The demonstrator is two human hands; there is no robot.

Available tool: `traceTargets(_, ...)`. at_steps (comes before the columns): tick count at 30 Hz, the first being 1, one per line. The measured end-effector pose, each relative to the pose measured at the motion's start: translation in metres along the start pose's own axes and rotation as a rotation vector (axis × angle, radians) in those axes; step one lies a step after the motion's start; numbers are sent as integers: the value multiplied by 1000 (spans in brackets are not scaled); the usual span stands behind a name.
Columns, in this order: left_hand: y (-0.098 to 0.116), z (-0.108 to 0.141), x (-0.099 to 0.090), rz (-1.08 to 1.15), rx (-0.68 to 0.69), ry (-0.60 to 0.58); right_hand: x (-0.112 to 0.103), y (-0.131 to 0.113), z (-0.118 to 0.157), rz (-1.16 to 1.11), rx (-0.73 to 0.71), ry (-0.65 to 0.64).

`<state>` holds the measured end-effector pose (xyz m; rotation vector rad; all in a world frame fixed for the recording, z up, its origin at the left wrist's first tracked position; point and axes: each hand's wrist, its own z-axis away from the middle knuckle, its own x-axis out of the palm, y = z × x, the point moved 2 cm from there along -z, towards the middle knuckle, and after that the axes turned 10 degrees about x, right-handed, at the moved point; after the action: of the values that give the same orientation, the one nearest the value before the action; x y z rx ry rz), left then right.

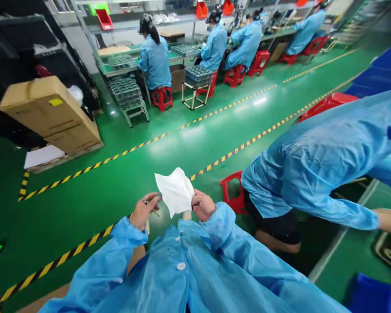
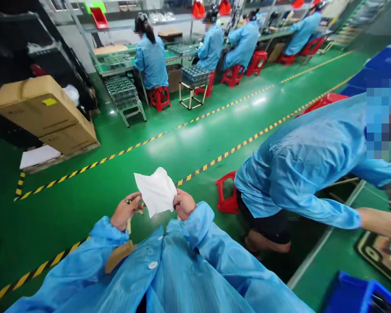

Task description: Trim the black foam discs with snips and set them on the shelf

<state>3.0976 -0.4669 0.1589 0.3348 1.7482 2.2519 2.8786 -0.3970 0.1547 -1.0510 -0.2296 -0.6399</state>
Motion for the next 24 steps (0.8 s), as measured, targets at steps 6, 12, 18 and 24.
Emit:
traceTargets(6, 71, -148, 120, 227, 73, -140, -42, -88, -101, -80, -50, 73)
traceTargets(12, 108, -278, 192, 216, -55, -178, -80, -207, -192, -68, 85, -321)
traceTargets(18, 125, -401, 245, 379, -181, -126, -126, -289, -299, -347, 325, -204)
traceTargets(24, 139, -561, 306, 369, -232, -31, -195, -380, -408, -516, 201, 66)
